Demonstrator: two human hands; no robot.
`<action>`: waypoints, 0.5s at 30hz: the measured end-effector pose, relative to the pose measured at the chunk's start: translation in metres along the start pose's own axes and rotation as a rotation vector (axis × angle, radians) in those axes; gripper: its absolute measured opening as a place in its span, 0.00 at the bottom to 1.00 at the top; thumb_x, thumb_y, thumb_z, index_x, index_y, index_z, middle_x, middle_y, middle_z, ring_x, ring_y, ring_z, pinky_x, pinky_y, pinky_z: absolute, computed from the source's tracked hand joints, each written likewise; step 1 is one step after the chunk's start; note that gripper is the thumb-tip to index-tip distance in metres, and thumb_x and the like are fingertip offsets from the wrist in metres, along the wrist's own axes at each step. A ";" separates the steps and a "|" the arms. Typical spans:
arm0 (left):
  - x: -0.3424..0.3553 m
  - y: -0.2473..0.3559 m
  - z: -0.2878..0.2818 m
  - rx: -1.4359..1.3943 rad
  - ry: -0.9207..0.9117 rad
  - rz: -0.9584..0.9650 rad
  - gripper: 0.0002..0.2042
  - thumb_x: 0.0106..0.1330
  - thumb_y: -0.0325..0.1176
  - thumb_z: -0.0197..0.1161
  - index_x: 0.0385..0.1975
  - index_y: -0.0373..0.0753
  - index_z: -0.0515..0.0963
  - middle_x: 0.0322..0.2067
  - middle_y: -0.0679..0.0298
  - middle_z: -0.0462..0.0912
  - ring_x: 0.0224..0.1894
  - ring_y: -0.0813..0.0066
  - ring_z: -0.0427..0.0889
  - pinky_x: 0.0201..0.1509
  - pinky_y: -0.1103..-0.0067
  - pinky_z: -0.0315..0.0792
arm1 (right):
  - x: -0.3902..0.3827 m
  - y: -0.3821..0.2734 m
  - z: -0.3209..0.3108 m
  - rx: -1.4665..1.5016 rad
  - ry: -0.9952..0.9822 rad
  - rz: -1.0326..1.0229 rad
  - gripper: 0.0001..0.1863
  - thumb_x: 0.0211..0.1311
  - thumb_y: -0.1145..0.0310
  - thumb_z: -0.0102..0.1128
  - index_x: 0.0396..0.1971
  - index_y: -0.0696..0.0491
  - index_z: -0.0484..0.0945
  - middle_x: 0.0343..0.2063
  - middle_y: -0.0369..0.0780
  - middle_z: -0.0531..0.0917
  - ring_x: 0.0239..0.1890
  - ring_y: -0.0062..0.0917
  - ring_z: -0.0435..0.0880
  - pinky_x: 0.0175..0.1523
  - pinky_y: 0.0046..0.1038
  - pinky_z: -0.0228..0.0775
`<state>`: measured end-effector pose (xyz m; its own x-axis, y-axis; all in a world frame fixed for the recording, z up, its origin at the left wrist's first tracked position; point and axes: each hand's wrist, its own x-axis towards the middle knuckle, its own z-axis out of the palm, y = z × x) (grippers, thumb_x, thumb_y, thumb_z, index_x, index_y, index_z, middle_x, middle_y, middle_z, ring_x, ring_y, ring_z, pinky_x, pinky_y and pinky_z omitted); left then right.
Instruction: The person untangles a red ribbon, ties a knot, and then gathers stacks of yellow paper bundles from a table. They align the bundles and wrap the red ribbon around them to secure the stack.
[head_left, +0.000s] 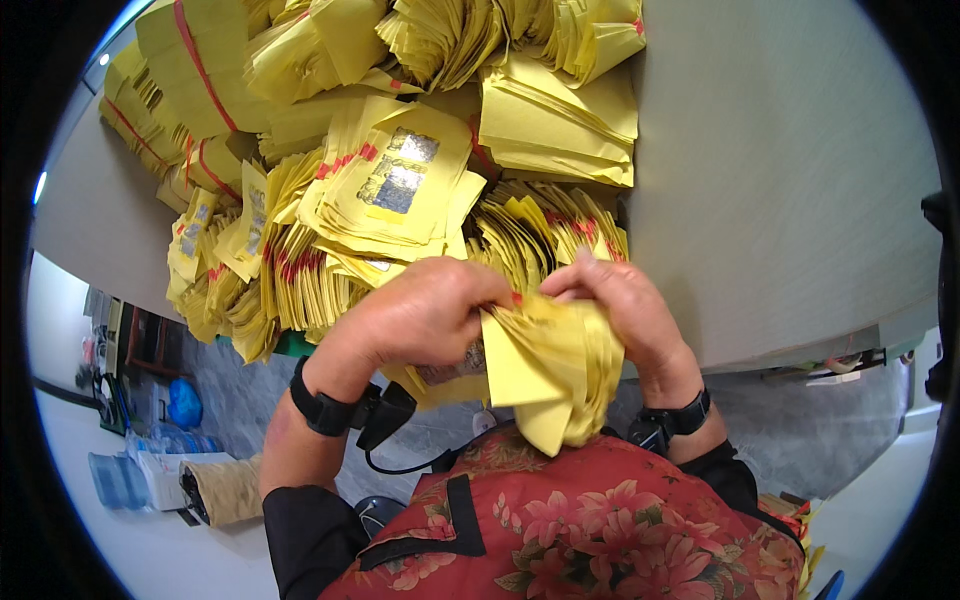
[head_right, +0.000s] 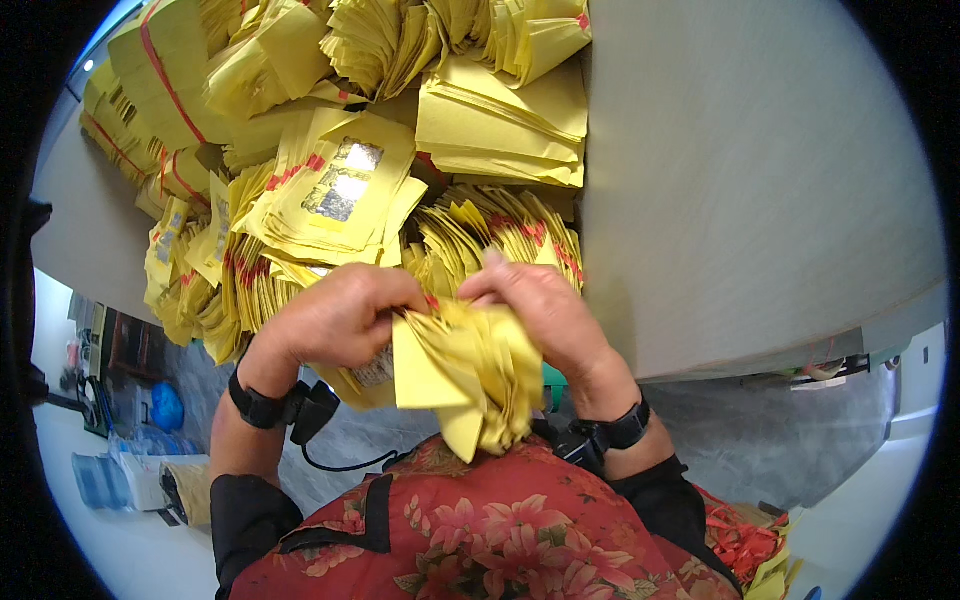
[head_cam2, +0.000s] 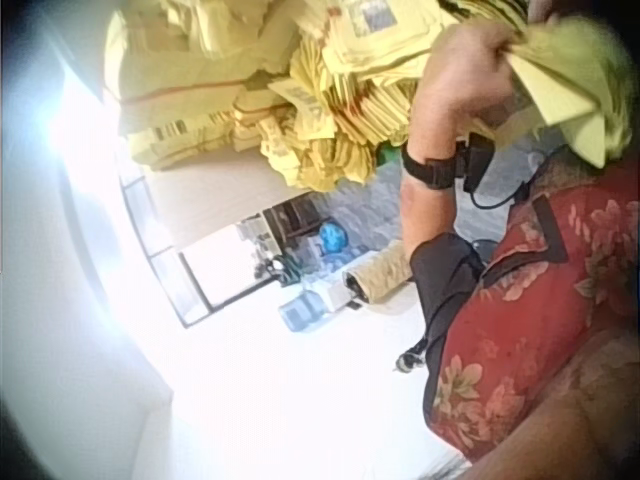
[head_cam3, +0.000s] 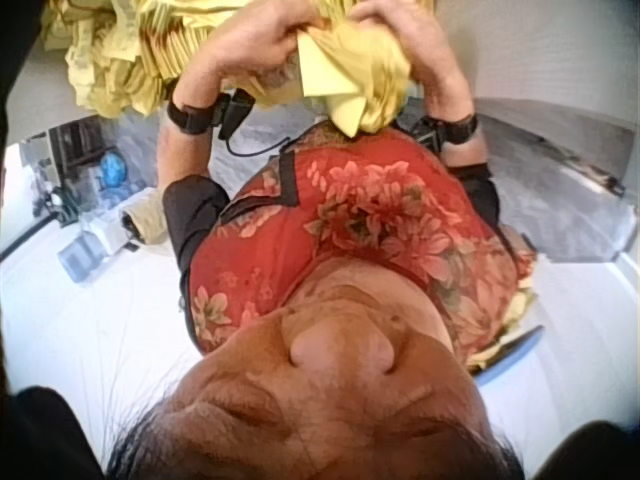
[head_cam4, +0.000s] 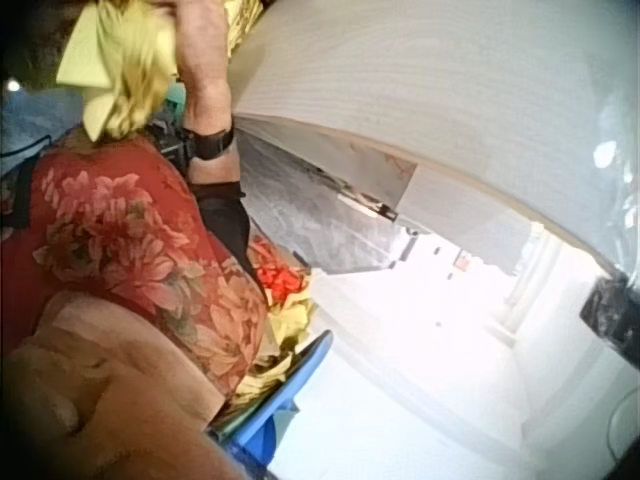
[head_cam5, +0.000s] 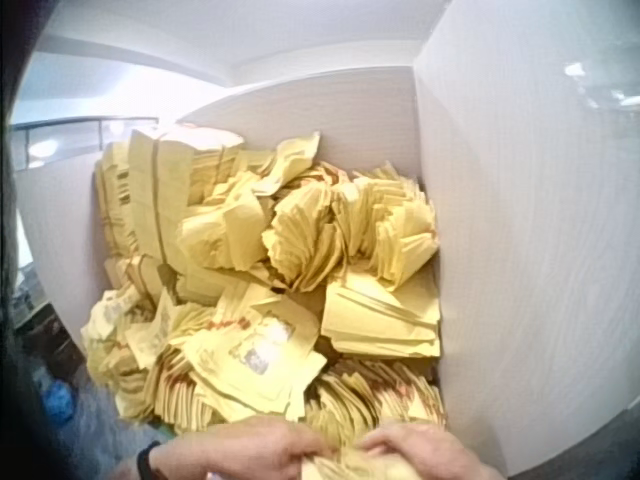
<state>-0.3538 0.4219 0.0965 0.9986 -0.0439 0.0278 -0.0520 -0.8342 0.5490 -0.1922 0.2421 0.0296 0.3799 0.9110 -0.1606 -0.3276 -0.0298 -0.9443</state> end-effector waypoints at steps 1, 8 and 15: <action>-0.003 -0.007 -0.002 -0.073 0.047 -0.016 0.12 0.53 0.21 0.58 0.37 0.36 0.81 0.34 0.52 0.83 0.39 0.53 0.83 0.43 0.68 0.76 | 0.001 0.002 -0.003 0.124 0.052 -0.023 0.25 0.75 0.52 0.46 0.38 0.60 0.84 0.33 0.40 0.86 0.34 0.20 0.83 0.43 0.22 0.75; -0.017 -0.032 0.014 -0.902 0.357 -0.398 0.07 0.67 0.21 0.57 0.43 0.32 0.78 0.35 0.72 0.81 0.37 0.87 0.74 0.44 0.86 0.71 | -0.003 0.054 -0.004 0.611 -0.149 -0.150 0.42 0.68 0.34 0.41 0.71 0.51 0.55 0.69 0.41 0.63 0.69 0.35 0.63 0.72 0.41 0.55; -0.010 -0.031 0.051 -0.690 0.536 -0.424 0.06 0.63 0.24 0.59 0.38 0.32 0.77 0.30 0.68 0.80 0.33 0.84 0.73 0.39 0.82 0.71 | -0.007 0.069 0.011 0.241 -0.117 -0.228 0.49 0.52 0.48 0.74 0.68 0.55 0.59 0.61 0.40 0.72 0.64 0.29 0.69 0.69 0.35 0.58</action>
<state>-0.3625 0.4199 0.0364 0.8113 0.5846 -0.0027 0.1540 -0.2092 0.9657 -0.2265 0.2381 -0.0312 0.3700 0.9243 0.0942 -0.4459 0.2656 -0.8548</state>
